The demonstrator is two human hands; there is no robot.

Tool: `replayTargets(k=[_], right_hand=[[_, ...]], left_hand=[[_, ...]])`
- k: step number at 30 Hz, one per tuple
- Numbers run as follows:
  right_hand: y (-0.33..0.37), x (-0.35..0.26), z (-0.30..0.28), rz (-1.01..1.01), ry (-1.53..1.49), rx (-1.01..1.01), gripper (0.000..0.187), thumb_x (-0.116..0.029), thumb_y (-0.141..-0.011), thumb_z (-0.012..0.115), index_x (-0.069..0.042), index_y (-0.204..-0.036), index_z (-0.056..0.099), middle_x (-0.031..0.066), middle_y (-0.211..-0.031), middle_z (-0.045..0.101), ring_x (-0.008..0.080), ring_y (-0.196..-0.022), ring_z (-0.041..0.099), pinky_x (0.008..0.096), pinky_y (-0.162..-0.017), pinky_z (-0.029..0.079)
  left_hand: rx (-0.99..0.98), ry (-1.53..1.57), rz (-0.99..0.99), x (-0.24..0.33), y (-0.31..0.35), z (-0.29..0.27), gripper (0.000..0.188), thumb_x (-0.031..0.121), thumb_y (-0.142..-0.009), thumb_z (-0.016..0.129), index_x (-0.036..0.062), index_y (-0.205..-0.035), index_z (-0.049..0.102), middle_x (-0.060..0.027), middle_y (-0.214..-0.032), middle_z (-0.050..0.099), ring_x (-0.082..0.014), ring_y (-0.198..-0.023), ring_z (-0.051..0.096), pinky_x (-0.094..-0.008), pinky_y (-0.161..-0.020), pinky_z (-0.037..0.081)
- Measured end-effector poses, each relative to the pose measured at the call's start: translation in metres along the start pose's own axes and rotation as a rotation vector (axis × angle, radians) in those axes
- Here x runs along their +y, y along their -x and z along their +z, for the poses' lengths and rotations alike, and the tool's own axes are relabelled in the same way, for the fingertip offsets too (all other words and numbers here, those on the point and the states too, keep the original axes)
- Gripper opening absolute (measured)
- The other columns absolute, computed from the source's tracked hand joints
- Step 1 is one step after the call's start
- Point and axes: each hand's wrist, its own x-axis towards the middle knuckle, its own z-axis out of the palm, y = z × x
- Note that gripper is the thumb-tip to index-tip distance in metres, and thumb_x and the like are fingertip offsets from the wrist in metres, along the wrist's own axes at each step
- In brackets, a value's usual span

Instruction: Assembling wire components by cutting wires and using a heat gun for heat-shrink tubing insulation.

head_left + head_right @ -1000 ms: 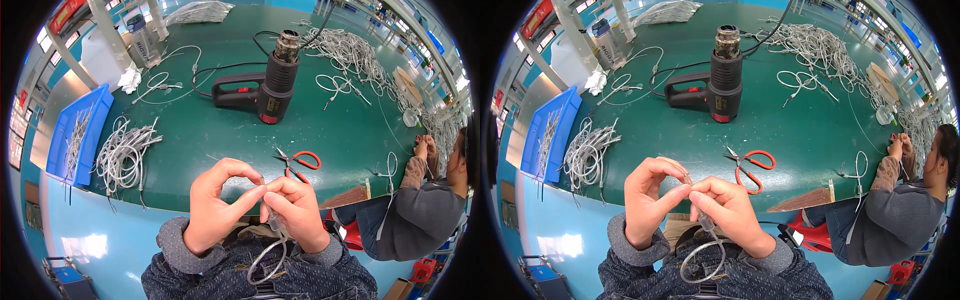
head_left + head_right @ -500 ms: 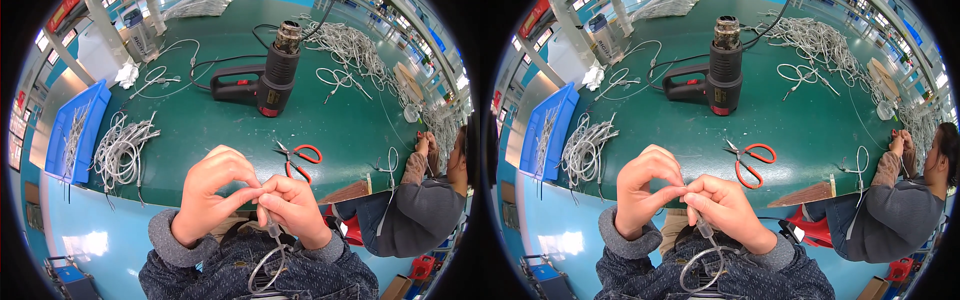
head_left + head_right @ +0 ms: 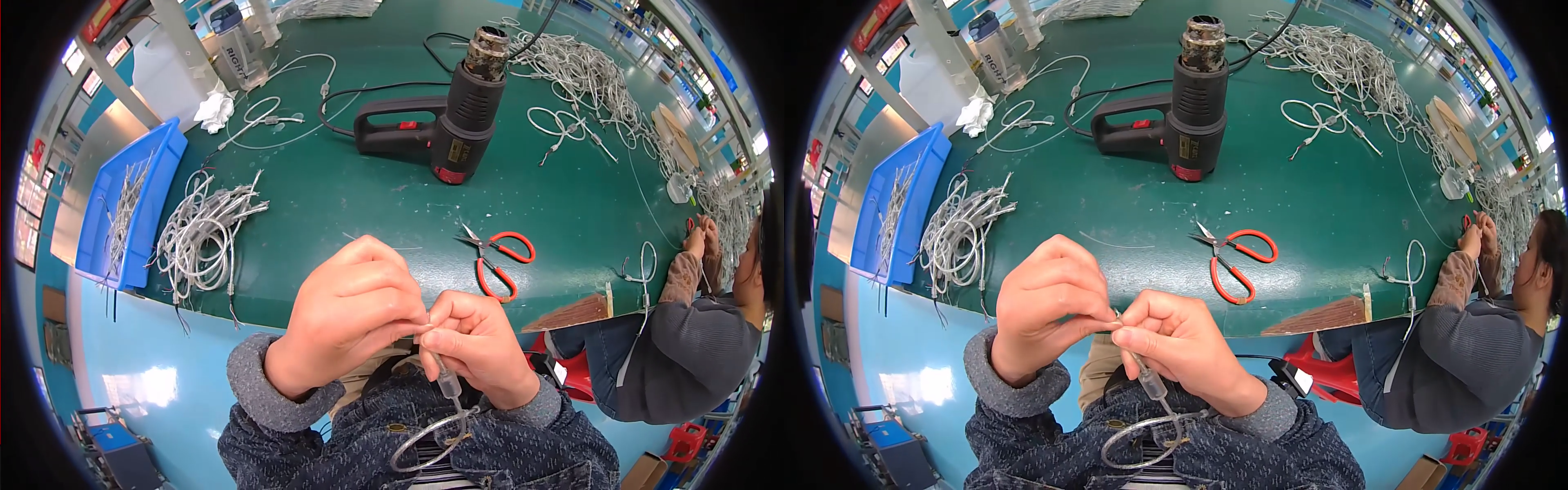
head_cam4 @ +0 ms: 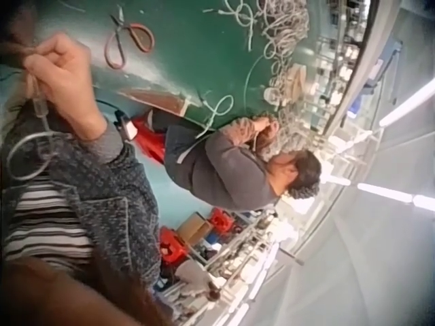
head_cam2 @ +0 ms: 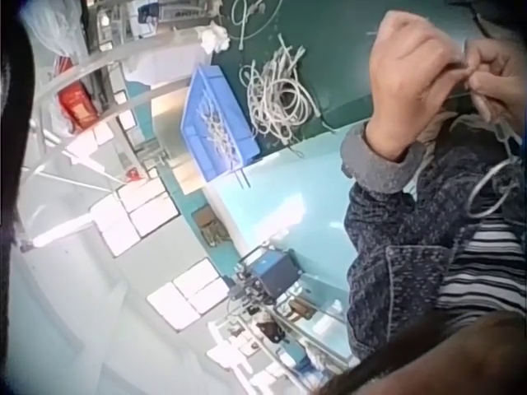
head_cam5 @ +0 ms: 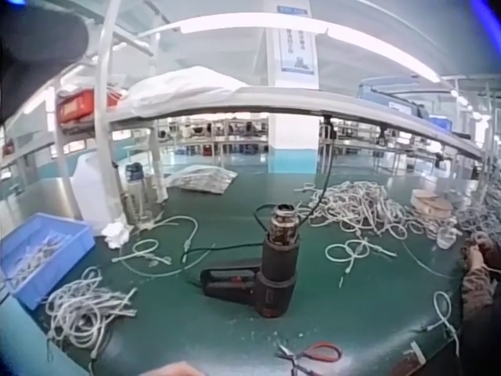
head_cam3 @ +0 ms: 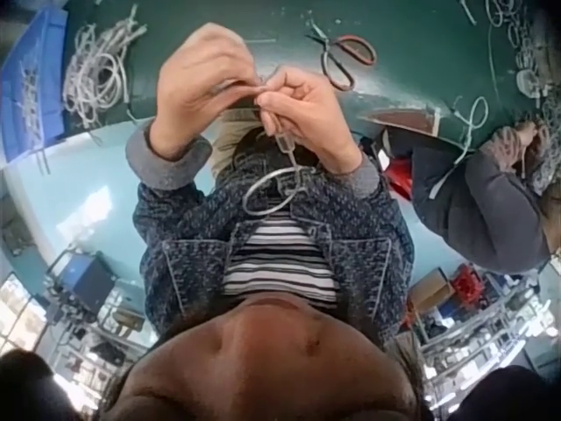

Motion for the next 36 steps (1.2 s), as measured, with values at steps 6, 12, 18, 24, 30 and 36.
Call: replayTargets(k=[6, 12, 18, 24, 30, 36], right_hand=[[-0.001, -0.001, -0.001, 0.039, -0.075, -0.022, 0.011, -0.011, -0.091, 0.055, 0.0, -0.09, 0.056, 0.0071, -0.063, 0.06, 0.0003, -0.042, 0.035, 0.0165, -0.038, 0.021], [0.002, -0.003, 0.0, -0.054, -0.025, 0.041, 0.012, -0.009, -0.091, 0.053, 0.001, -0.092, 0.058, 0.0068, -0.063, 0.059, 0.0013, -0.043, 0.036, 0.0171, -0.039, 0.022], [0.002, -0.01, 0.004, -0.02, 0.035, 0.092, 0.011, -0.005, -0.088, 0.049, 0.003, -0.085, 0.056, 0.0111, -0.061, 0.058, 0.0065, -0.042, 0.042, 0.0187, -0.039, 0.024], [0.002, -0.004, 0.0, -0.058, 0.041, 0.077, 0.017, -0.01, -0.092, 0.048, 0.003, -0.085, 0.056, 0.006, -0.062, 0.054, 0.0064, -0.047, 0.043, 0.0197, -0.043, 0.027], [0.0, -0.005, 0.002, -0.055, 0.009, 0.035, 0.022, -0.016, -0.094, 0.046, 0.002, -0.087, 0.056, 0.0028, -0.059, 0.05, 0.0068, -0.048, 0.041, 0.0199, -0.045, 0.026], [0.0, 0.001, -0.005, -0.024, -0.102, -0.04, 0.026, -0.022, -0.096, 0.045, -0.002, -0.083, 0.053, -0.0012, -0.053, 0.044, 0.0071, -0.047, 0.036, 0.0213, -0.045, 0.026]], left_hand=[[0.106, -0.093, 0.097, -0.003, 0.009, 0.008, 0.023, 0.009, -0.057, 0.079, 0.0075, -0.075, 0.065, 0.0001, -0.073, 0.06, -0.0198, -0.072, 0.056, -0.0281, -0.059, 0.045], [0.206, -0.078, 0.072, -0.001, 0.014, 0.015, 0.026, 0.01, -0.058, 0.079, 0.0069, -0.081, 0.066, -0.0024, -0.079, 0.061, -0.0207, -0.076, 0.056, -0.0296, -0.063, 0.046], [0.148, 0.209, -0.157, -0.003, 0.017, 0.021, 0.019, 0.005, -0.067, 0.071, 0.0034, -0.085, 0.065, -0.0076, -0.083, 0.062, -0.0226, -0.079, 0.057, -0.0328, -0.071, 0.045], [0.118, 0.262, -0.218, 0.0, 0.016, 0.022, 0.016, 0.001, -0.07, 0.065, 0.0015, -0.086, 0.065, -0.0092, -0.086, 0.063, -0.023, -0.081, 0.057, -0.0332, -0.073, 0.045], [0.136, 0.315, -0.294, 0.002, 0.017, 0.021, 0.014, -0.004, -0.07, 0.063, 0.0001, -0.084, 0.065, -0.0101, -0.084, 0.063, -0.0215, -0.082, 0.057, -0.0317, -0.074, 0.045], [0.155, 0.48, -0.408, 0.004, 0.018, 0.025, 0.015, -0.006, -0.07, 0.064, -0.0009, -0.083, 0.065, -0.0095, -0.083, 0.061, -0.0205, -0.082, 0.057, -0.0306, -0.074, 0.045]])
